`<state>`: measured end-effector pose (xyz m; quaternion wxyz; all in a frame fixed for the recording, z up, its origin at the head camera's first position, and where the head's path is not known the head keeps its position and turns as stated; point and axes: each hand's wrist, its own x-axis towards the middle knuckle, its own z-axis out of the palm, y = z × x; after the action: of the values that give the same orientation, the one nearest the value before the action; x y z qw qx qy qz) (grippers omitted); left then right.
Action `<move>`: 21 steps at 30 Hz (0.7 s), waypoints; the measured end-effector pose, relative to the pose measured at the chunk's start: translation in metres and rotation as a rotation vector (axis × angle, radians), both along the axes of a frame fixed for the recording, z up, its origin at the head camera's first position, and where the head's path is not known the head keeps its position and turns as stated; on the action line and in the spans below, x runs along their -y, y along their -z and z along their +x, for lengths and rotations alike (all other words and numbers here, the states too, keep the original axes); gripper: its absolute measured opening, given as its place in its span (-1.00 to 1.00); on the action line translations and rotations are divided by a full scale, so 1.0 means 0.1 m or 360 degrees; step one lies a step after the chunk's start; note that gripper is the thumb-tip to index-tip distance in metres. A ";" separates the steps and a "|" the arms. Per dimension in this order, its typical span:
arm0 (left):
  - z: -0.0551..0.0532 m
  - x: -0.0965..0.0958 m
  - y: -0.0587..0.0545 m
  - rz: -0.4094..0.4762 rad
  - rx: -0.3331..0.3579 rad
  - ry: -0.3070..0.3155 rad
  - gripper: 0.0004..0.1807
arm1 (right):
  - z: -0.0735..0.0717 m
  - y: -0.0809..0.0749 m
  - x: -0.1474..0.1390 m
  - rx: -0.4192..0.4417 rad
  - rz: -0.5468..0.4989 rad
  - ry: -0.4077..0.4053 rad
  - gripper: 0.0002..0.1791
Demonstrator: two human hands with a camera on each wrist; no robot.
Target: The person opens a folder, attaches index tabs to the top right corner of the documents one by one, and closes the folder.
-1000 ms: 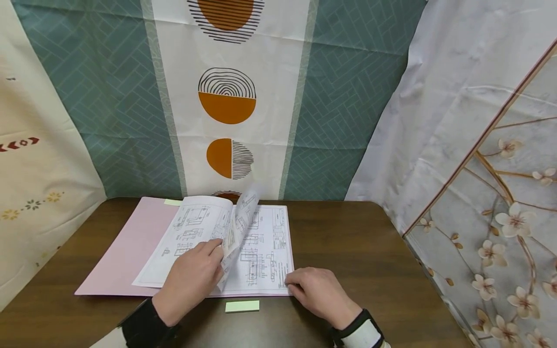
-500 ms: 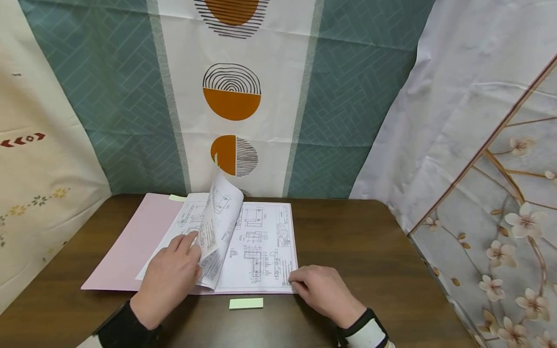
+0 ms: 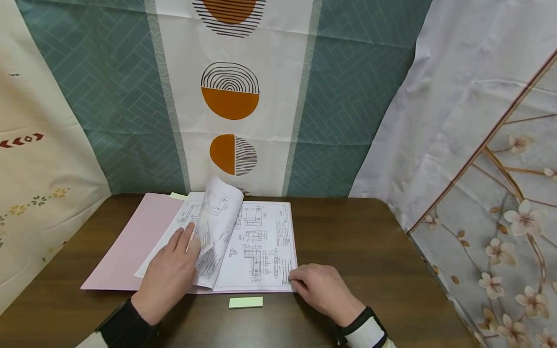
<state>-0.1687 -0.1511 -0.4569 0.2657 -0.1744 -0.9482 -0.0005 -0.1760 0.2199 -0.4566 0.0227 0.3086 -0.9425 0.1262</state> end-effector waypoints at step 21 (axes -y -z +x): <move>-0.15 -0.52 -0.09 -0.0197 0.0254 0.0184 -0.60 | 0.01 0.00 0.03 -0.0024 0.0034 0.0032 -0.81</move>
<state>-0.1834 -0.0992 -0.4479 0.1775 -0.2442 -0.9529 0.0289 -0.1746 0.2168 -0.4562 0.0277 0.3002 -0.9467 0.1136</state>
